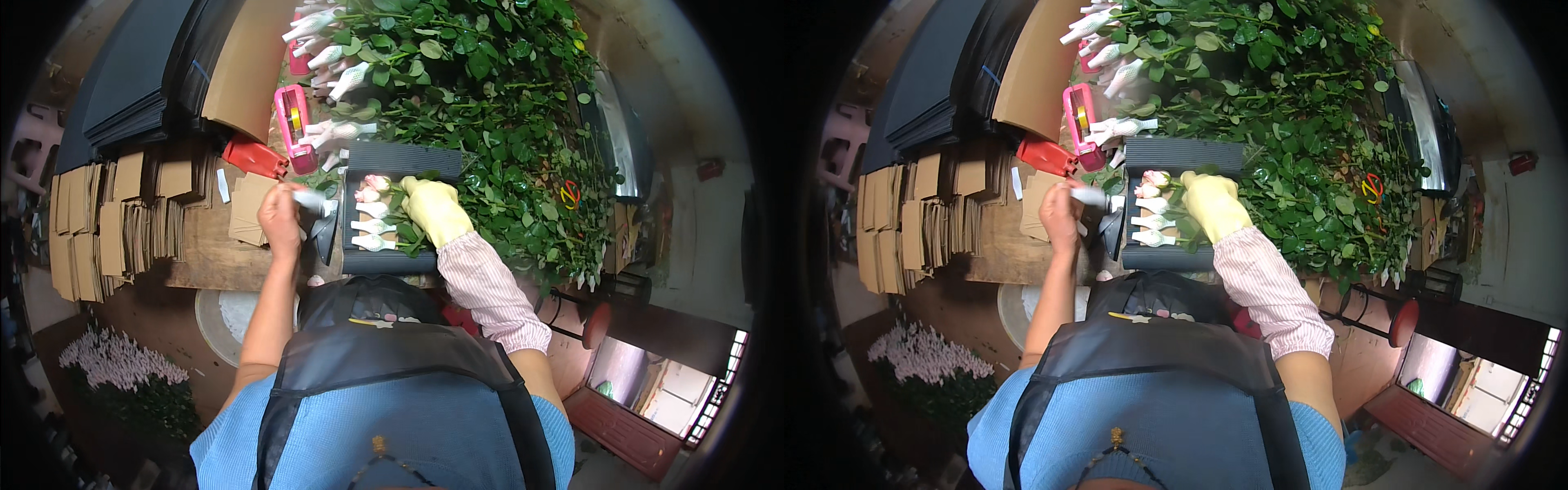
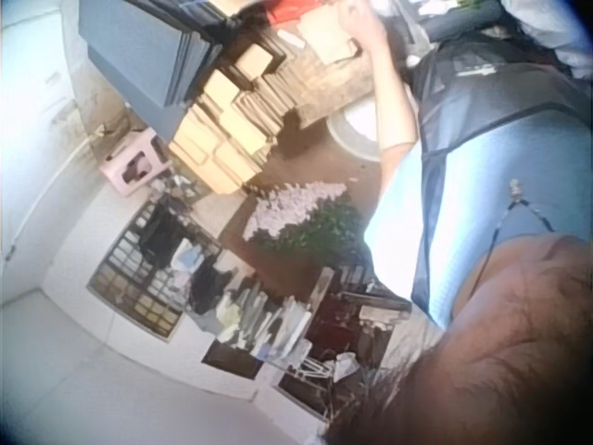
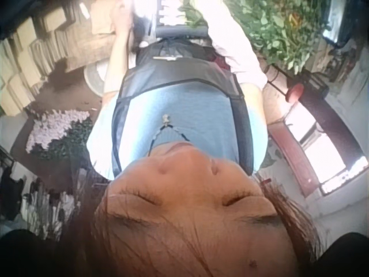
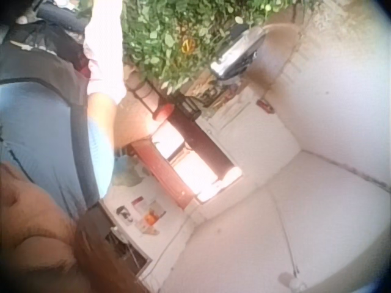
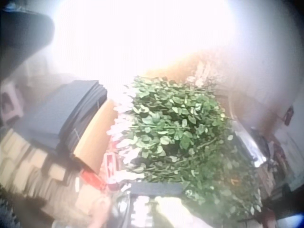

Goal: The person arranges white flowers and green leaves into a black rectangular container. They use scissors to trim the stems and adjust the placement of the flowers and foliage within the container.

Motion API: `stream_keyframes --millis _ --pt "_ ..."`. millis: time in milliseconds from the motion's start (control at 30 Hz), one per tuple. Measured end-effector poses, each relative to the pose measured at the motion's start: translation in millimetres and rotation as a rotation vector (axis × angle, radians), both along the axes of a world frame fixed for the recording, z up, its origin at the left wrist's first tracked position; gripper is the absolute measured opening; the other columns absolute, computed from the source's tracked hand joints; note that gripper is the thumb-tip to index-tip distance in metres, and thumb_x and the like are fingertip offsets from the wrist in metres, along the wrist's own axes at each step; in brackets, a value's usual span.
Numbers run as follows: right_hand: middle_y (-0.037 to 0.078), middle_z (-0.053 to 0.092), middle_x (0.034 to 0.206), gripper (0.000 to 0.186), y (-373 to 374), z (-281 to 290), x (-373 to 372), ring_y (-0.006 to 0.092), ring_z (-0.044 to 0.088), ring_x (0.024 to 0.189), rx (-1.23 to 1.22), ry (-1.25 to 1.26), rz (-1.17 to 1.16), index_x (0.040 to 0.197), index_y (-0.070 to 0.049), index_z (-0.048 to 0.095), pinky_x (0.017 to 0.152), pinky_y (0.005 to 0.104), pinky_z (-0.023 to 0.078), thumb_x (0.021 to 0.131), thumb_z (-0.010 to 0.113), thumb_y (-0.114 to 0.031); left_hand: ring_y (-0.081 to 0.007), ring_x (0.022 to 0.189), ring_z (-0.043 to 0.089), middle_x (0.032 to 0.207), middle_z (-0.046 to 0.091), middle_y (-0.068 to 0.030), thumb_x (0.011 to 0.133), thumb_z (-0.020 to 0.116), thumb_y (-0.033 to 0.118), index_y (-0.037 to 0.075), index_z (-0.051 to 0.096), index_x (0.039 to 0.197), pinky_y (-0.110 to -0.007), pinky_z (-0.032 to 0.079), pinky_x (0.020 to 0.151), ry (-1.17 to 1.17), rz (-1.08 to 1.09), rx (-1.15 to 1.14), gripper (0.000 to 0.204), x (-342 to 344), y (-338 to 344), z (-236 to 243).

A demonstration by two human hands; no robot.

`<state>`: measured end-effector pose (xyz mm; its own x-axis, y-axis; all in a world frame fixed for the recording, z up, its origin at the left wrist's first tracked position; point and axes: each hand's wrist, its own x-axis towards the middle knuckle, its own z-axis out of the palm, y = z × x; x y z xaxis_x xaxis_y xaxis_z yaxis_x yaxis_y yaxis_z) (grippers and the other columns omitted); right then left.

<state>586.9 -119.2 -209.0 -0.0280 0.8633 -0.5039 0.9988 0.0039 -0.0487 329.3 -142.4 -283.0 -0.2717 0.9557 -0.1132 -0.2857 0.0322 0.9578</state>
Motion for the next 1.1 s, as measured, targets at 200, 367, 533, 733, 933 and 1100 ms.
stream_keyframes --millis 200,367,533,733,933,1100 --pt "0.018 0.074 0.114 0.052 -8.6 10.3 15.7 0.0372 0.07 0.108 -0.029 0.226 0.024 0.138 -0.013 0.059 0.095 0.0444 0.055 0.09 0.076 -0.026 -0.0221 0.067 0.065 0.071 0.067 -0.0099 0.091 0.077 0.044 0.004 0.067 0.091 -0.036 0.052 0.067 0.805 -0.562 -0.181 0.041 42.5 -9.3 -6.0" --pt "0.016 0.074 0.114 0.051 -15.6 -3.1 4.4 0.0352 0.07 0.109 0.09 0.027 0.109 0.135 -0.015 0.06 0.094 0.0458 0.055 0.088 0.077 -0.028 -0.0176 0.06 0.064 0.065 0.068 -0.0091 0.094 0.072 0.036 0.003 0.075 0.082 -0.034 0.05 0.062 0.574 -0.364 -0.105 0.035 72.9 -16.2 -22.4" --pt "0.014 0.076 0.106 0.051 -14.0 -17.7 7.6 0.0349 0.072 0.102 0.121 0.026 0.112 0.133 -0.016 0.061 0.092 0.045 0.056 0.087 0.077 -0.029 -0.0093 0.062 0.06 0.069 0.07 -0.005 0.096 0.067 0.025 0.001 0.076 0.088 -0.031 0.047 0.056 0.326 -0.244 -0.178 0.027 70.3 -22.8 -36.0" --pt "0.018 0.073 0.112 0.054 -18.3 -2.1 15.8 0.0336 0.07 0.108 0.109 0.192 0.088 0.139 -0.012 0.058 0.091 0.0439 0.056 0.089 0.075 -0.025 -0.0069 0.059 0.051 0.065 0.052 0.0058 0.101 0.057 0.008 0.005 0.059 0.078 -0.026 0.044 0.057 0.025 0.221 -0.017 0.023 26.9 -16.6 18.5" --pt "0.016 0.073 0.113 0.083 -21.4 7.8 11.9 0.0308 0.07 0.105 0.022 0.081 0.233 0.153 -0.006 0.041 0.084 0.0435 0.058 0.084 0.08 -0.029 -0.0346 0.074 0.07 0.08 0.07 -0.0178 0.089 0.076 0.052 0.005 0.062 0.103 -0.042 0.053 0.071 0.857 -0.535 -0.236 0.05 23.7 -29.9 14.7" --pt "0.011 0.075 0.103 0.086 -26.2 -10.9 3.6 0.0307 0.073 0.093 0.067 -0.069 0.235 0.153 -0.008 0.04 0.077 0.0441 0.059 0.081 0.082 -0.029 -0.0389 0.082 0.069 0.085 0.07 -0.0209 0.094 0.07 0.045 0.003 0.065 0.089 -0.045 0.052 0.073 0.736 -0.72 -0.201 0.042 38.3 -28.9 10.2"
